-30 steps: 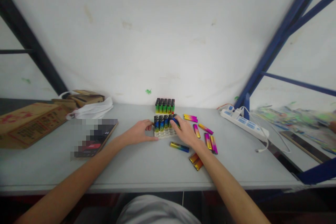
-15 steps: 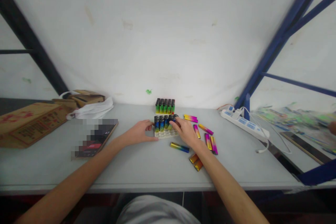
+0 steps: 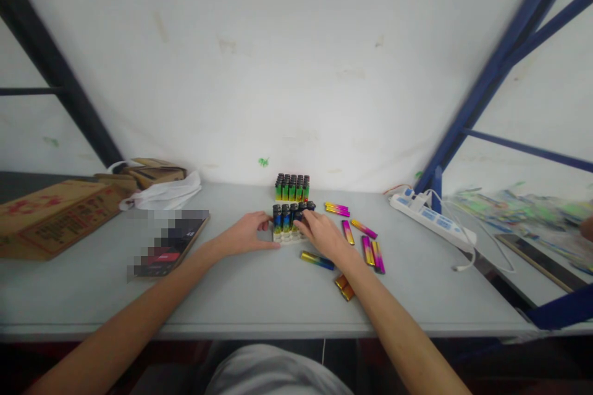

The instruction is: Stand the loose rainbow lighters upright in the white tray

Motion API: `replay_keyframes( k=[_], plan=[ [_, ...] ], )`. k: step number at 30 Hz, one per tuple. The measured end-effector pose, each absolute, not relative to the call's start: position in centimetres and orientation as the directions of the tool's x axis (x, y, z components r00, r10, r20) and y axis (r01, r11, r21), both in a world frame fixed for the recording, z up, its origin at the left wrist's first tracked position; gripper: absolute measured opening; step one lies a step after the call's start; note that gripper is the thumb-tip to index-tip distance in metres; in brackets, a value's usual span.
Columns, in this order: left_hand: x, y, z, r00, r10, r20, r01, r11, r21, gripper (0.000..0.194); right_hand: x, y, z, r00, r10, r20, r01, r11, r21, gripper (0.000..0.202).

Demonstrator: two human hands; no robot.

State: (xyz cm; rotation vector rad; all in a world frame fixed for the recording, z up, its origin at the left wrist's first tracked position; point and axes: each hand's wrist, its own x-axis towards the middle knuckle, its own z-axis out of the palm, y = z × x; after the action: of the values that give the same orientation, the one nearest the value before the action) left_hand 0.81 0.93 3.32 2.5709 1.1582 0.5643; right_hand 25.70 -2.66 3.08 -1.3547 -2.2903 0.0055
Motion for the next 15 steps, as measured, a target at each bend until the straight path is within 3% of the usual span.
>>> replay_keyframes(
  k=[11,15],
  plan=[
    [0.74,0.93,3.37,0.612,0.756,0.233,0.662,-0.651,0.372,0.056,25.43,-2.65,3.18,-0.386,0.845,0.37,0.858,0.476,-0.192,0.024],
    [0.73,0.97,3.35,0.611,0.756,0.234,0.658,-0.649,0.382,0.056,25.94,-2.95,3.56,-0.409,0.845,0.344,0.803,0.513,-0.303,0.021]
  ],
)
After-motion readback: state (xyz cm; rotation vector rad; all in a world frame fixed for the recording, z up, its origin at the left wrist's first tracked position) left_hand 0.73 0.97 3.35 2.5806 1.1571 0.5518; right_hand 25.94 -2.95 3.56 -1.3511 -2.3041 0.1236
